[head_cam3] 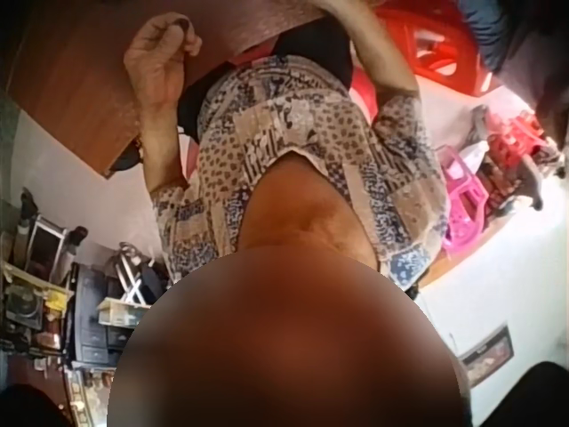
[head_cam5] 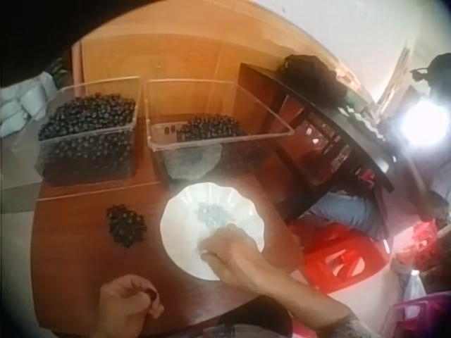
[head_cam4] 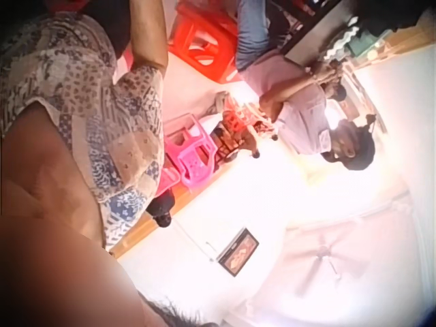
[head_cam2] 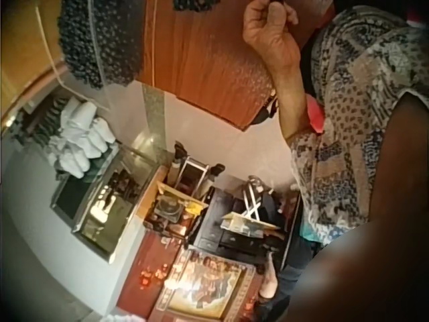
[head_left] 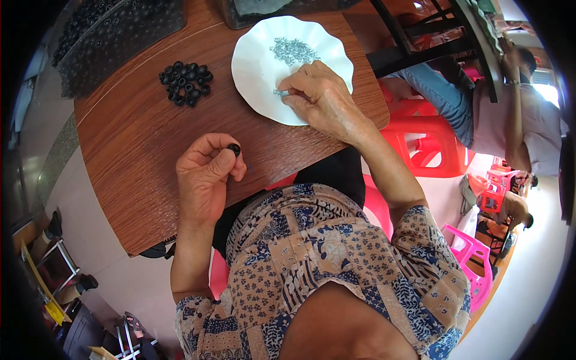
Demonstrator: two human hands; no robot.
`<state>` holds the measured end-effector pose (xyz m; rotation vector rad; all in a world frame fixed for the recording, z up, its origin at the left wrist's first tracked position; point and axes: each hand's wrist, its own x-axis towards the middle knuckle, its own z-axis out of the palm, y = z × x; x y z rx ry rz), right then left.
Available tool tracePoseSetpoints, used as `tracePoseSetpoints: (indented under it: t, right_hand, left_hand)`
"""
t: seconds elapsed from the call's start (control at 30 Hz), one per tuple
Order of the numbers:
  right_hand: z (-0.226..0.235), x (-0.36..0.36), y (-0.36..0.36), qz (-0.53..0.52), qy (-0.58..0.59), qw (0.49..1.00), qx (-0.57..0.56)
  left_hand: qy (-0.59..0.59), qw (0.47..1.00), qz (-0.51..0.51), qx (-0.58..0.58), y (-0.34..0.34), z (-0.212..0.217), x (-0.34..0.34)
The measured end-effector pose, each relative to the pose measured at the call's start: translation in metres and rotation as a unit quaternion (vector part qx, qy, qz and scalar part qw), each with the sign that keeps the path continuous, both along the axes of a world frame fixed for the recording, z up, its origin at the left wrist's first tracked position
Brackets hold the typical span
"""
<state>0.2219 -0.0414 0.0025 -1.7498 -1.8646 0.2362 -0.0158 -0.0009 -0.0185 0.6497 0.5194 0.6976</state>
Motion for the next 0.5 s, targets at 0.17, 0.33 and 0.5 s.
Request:
tracePoseSetpoints:
  t: [0.17,0.33,0.5]
  right_hand:
    - [-0.003,-0.001,0.004,0.004,-0.003,1.0,-0.005]
    - [-0.001,-0.005,0.007,0.007,0.01,1.0,0.003]
    - [0.005,-0.012,0.009,-0.023,0.021,0.999,-0.041]
  left_hand:
    - [0.021,0.999,0.022,0.01,-0.002,0.008,0.005]
    - [0.022,0.998,0.044,0.049,0.001,0.009,0.008]
    - [0.007,0.998,0.045,0.042,0.003,0.01,0.011]
